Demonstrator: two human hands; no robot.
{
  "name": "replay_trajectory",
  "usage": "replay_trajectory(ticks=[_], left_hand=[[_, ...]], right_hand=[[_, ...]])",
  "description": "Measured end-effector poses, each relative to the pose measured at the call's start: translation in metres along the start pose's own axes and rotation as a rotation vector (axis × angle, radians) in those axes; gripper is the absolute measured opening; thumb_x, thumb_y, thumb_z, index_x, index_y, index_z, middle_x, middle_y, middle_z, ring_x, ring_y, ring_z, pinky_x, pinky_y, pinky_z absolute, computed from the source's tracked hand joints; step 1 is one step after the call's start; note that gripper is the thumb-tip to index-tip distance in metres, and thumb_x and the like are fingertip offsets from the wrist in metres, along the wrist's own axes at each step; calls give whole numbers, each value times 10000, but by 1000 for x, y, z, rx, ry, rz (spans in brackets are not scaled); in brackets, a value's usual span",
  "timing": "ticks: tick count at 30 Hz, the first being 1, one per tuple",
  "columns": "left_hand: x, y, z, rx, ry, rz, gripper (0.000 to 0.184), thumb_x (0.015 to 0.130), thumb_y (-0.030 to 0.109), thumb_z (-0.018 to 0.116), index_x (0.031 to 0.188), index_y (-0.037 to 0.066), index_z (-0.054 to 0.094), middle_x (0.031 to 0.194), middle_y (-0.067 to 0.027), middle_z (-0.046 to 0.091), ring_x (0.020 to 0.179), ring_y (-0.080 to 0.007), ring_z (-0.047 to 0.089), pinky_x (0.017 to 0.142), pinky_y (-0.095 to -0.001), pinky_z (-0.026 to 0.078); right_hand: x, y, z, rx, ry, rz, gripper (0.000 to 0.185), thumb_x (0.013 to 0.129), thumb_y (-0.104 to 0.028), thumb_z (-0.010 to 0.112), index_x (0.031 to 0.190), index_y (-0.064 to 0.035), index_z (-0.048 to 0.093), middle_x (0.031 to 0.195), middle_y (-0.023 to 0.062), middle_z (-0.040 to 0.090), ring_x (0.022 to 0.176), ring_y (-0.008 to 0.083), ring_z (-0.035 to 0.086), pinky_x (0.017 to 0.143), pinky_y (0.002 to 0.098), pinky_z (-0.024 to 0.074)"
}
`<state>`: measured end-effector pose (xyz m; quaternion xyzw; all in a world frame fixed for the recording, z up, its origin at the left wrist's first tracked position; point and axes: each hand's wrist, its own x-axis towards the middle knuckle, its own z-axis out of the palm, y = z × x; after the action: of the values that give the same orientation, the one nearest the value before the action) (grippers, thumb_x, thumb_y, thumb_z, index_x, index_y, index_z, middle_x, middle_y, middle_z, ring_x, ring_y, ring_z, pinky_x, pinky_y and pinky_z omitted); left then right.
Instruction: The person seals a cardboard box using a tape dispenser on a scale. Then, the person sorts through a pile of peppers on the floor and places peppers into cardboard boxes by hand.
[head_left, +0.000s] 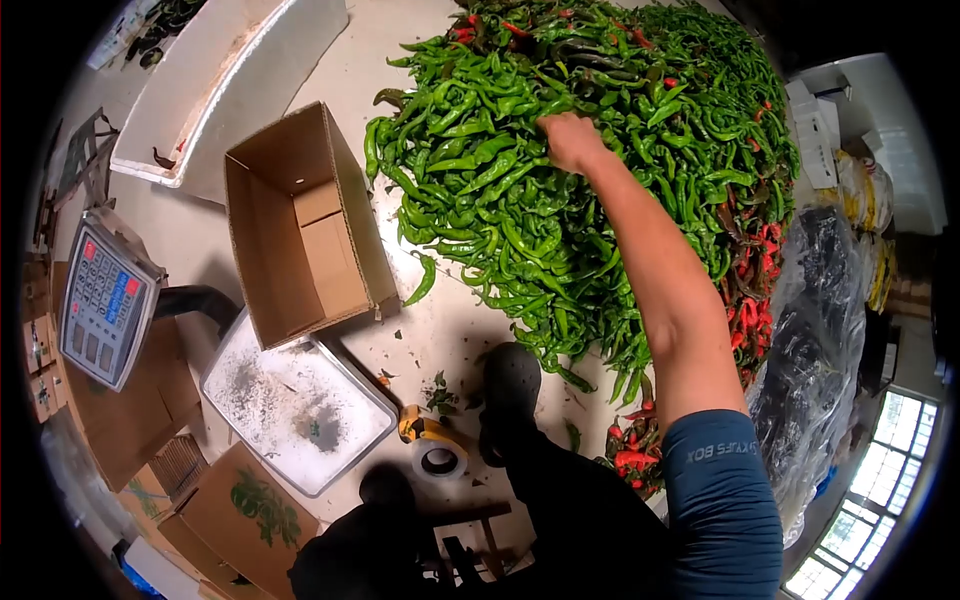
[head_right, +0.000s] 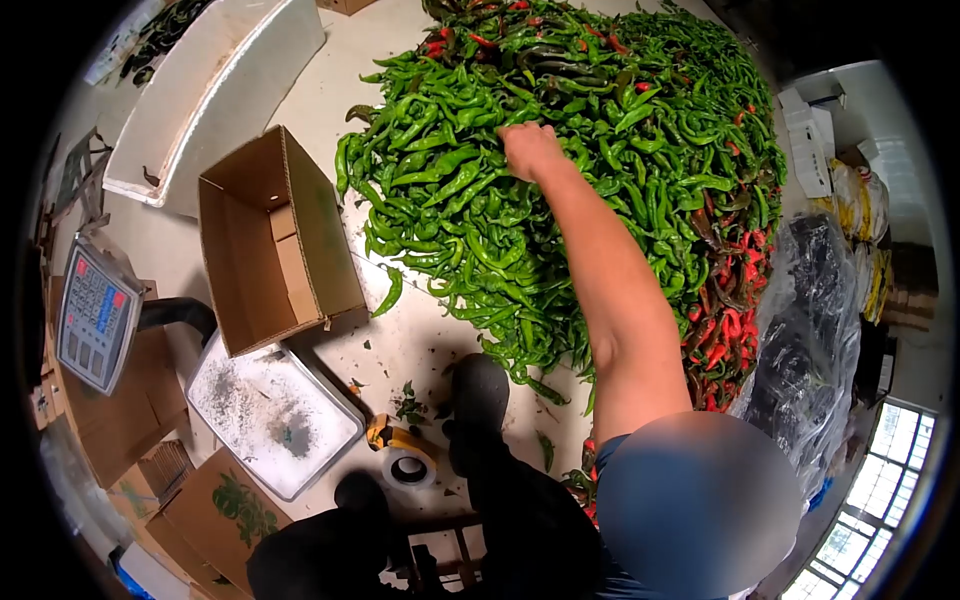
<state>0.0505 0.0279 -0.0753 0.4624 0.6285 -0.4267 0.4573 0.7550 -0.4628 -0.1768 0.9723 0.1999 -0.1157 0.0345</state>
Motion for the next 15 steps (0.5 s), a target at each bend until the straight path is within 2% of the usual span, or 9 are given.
replay_trajectory(ticks=[4, 5, 8, 9, 12, 13, 15], left_hand=[[1, 14, 2, -19, 21, -4, 212, 935, 88, 621, 1108, -32, 643, 901, -66, 671, 811, -148, 611, 721, -291, 502], [2, 18, 1, -22, 22, 0, 208, 934, 86, 623, 1105, -31, 643, 901, -66, 670, 810, -147, 611, 722, -290, 502], [2, 27, -1, -27, 30, 16, 196, 932, 81, 629, 1095, -28, 640, 899, -67, 667, 808, -145, 610, 724, -289, 501], [2, 28, -2, -34, 31, 22, 192, 932, 79, 630, 1091, -27, 639, 898, -67, 666, 808, -144, 609, 725, -288, 501], [4, 35, -3, -29, 37, 33, 180, 930, 74, 636, 1081, -24, 637, 897, -67, 663, 806, -143, 608, 727, -287, 500], [5, 38, -3, -27, 41, 37, 177, 929, 72, 638, 1078, -24, 636, 896, -67, 662, 805, -142, 608, 728, -287, 499], [6, 42, -4, -29, 45, 48, 169, 928, 68, 642, 1071, -22, 635, 895, -67, 660, 804, -141, 607, 729, -286, 499]], right_hand=[[7, -1, 7, 28, -142, 67, 594, 856, -70, 586, 1439, -148, 500, 1342, 145, 555, 1319, 324, 486, 1067, 528, 376], [4, 0, 1, 29, -174, 100, 559, 844, -63, 592, 1393, -120, 508, 1352, 144, 532, 1330, 344, 466, 1069, 532, 361], [-10, 15, 10, 39, -11, 9, 524, 827, -61, 623, 1338, -94, 510, 1335, 139, 539, 1325, 344, 470, 1065, 529, 361], [-16, 16, 6, 88, 4, -43, 605, 777, -74, 716, 1326, -67, 462, 1281, 182, 556, 1253, 379, 499, 1009, 515, 397], [-21, 14, 10, 90, -34, -40, 564, 791, -33, 675, 1326, -93, 505, 1326, 123, 588, 1292, 341, 493, 1059, 477, 389], [-22, 13, 20, 37, 90, -94, 573, 802, -4, 649, 1346, -111, 506, 1328, 132, 605, 1278, 344, 505, 1062, 459, 393], [-21, 10, 23, -77, 133, -118, 520, 794, 5, 643, 1292, -127, 569, 1212, 129, 623, 1207, 326, 538, 1026, 454, 408]])
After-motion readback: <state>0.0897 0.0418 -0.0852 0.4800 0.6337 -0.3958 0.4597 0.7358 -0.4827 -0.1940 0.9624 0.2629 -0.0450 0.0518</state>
